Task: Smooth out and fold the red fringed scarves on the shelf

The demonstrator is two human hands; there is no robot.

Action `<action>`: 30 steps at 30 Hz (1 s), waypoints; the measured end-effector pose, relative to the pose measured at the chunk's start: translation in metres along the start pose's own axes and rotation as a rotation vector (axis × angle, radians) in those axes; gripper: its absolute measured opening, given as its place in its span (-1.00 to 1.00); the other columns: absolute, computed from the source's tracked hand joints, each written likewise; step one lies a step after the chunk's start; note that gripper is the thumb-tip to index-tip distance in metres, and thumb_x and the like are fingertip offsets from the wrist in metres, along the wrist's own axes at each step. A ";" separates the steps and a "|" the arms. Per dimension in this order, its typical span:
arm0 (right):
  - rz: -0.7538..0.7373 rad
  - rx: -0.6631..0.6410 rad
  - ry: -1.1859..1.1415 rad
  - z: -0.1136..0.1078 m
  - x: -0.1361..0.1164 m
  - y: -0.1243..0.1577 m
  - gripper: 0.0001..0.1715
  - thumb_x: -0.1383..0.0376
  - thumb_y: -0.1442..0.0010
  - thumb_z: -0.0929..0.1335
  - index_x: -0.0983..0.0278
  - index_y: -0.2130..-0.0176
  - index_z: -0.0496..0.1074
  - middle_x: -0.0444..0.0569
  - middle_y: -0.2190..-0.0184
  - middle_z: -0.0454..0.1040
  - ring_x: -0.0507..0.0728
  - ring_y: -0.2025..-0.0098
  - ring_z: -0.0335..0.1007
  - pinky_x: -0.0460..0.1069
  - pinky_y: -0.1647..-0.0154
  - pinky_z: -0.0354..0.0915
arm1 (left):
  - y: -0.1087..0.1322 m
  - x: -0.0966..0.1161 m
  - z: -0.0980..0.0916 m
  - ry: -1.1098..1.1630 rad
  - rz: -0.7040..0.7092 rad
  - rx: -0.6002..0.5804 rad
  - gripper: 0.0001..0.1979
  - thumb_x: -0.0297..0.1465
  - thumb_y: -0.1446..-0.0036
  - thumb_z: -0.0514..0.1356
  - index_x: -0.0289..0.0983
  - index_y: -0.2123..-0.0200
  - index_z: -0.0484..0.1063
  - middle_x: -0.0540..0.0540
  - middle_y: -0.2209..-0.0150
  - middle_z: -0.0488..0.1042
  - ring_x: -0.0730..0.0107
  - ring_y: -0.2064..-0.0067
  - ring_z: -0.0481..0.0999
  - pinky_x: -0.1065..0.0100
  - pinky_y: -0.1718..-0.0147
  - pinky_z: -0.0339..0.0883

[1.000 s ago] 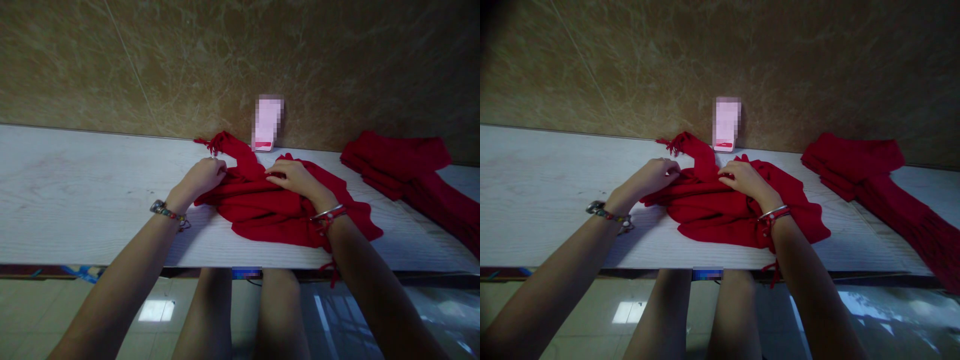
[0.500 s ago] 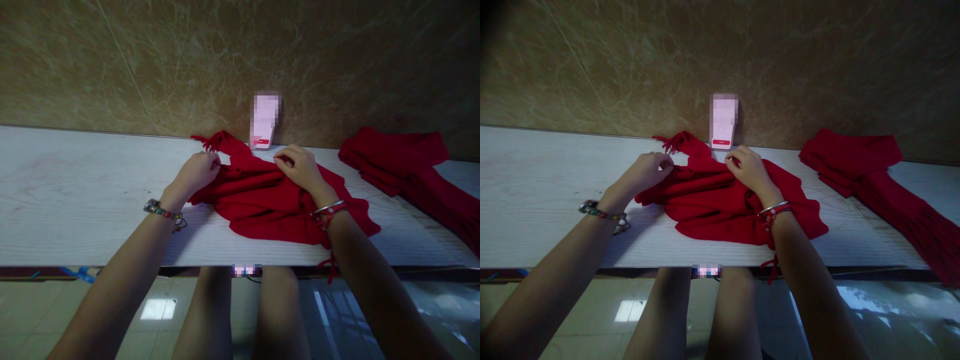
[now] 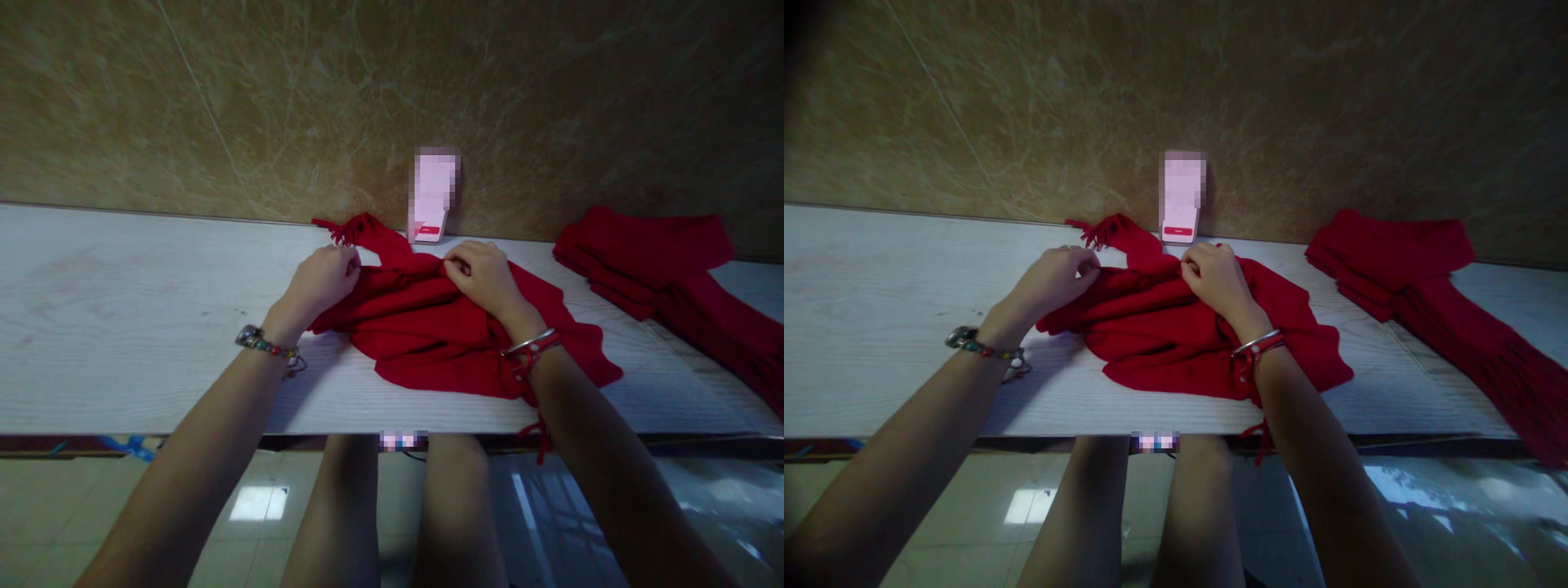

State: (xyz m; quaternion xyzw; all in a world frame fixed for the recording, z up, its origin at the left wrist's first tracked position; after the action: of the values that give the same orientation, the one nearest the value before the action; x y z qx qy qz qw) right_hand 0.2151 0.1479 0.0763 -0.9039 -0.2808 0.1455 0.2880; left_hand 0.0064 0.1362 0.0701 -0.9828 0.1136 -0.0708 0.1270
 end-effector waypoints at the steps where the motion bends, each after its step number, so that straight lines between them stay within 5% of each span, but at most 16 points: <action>1: 0.034 0.055 0.019 -0.005 0.004 0.000 -0.84 0.40 -0.07 0.25 0.23 0.48 0.37 -0.04 0.48 0.46 0.14 0.39 0.33 0.04 0.30 0.16 | 0.000 -0.003 -0.003 -0.008 -0.031 0.031 -0.72 -0.45 -0.09 -0.01 -0.33 0.25 0.48 -0.22 0.25 0.53 0.17 0.19 0.49 0.27 0.22 0.32; 6: 0.252 0.299 0.076 -0.030 0.034 0.004 -0.84 0.39 -0.05 0.24 0.20 0.53 0.27 -0.08 0.57 0.32 0.13 0.44 0.26 0.04 0.35 0.16 | 0.007 -0.023 -0.023 -0.013 -0.273 0.181 -0.74 -0.43 -0.08 0.00 -0.29 0.25 0.47 -0.23 0.22 0.53 0.08 0.15 0.50 0.23 0.25 0.32; 11: 0.357 0.308 0.014 -0.028 0.050 0.007 -0.79 0.38 -0.01 0.26 0.18 0.60 0.17 -0.12 0.63 0.24 0.11 0.49 0.23 0.04 0.37 0.20 | 0.012 -0.033 -0.038 0.052 -0.411 0.282 -0.73 -0.42 -0.07 0.00 -0.30 0.24 0.46 -0.22 0.26 0.54 0.09 0.18 0.50 0.22 0.26 0.33; 15: 0.212 0.162 -0.028 -0.013 0.043 0.004 -0.84 0.42 0.06 0.28 0.19 0.59 0.26 -0.09 0.60 0.34 0.12 0.49 0.26 0.03 0.39 0.23 | 0.002 -0.020 -0.023 0.094 -0.181 0.096 -0.77 -0.44 0.01 0.05 -0.31 0.31 0.48 -0.14 0.33 0.55 0.19 0.24 0.51 0.28 0.24 0.32; 18: 0.070 0.115 -0.062 -0.010 0.029 0.003 -0.75 0.47 0.06 0.26 0.20 0.38 0.43 -0.02 0.39 0.48 0.17 0.33 0.36 0.07 0.26 0.27 | -0.002 -0.008 -0.009 0.080 0.004 -0.013 -0.78 -0.41 -0.01 0.07 -0.31 0.33 0.48 -0.13 0.35 0.55 0.21 0.26 0.50 0.28 0.22 0.31; 21: -0.059 0.037 -0.133 -0.009 0.010 0.002 -0.56 0.49 0.02 0.24 0.20 0.16 0.45 0.00 0.22 0.51 0.20 0.18 0.40 0.10 0.12 0.28 | -0.003 -0.003 -0.006 0.100 0.059 0.060 -0.71 -0.36 -0.11 0.03 -0.36 0.21 0.47 -0.20 0.24 0.54 0.20 0.18 0.49 0.25 0.16 0.29; 24: -0.119 -0.052 -0.175 -0.004 -0.004 0.002 -0.60 0.43 -0.09 0.24 0.21 0.08 0.44 0.01 0.19 0.52 0.20 0.16 0.41 0.11 0.09 0.27 | -0.003 0.000 -0.008 0.135 0.067 0.132 -0.66 -0.36 -0.16 0.00 -0.38 0.10 0.43 -0.23 0.12 0.52 0.20 0.10 0.47 0.26 0.11 0.27; 30: -0.036 -0.158 -0.179 0.009 -0.002 0.003 -0.57 0.31 -0.17 0.27 0.24 -0.04 0.39 0.00 0.30 0.54 0.17 0.32 0.41 0.08 0.24 0.29 | -0.002 0.011 0.000 0.109 0.179 0.027 -0.69 -0.34 -0.18 0.00 -0.32 0.17 0.49 -0.15 0.29 0.55 0.27 0.24 0.50 0.33 0.22 0.28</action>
State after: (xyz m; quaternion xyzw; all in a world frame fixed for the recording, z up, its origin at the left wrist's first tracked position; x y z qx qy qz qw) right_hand 0.2109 0.1485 0.0673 -0.9020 -0.3323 0.1977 0.1921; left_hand 0.0171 0.1354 0.0713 -0.9616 0.2067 -0.1142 0.1397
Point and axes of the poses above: each hand's wrist, its own y-axis away from the middle knuckle, its own z-axis out of the palm, x = y × z, the point moved 6 cm from there along -y, towards the middle knuckle
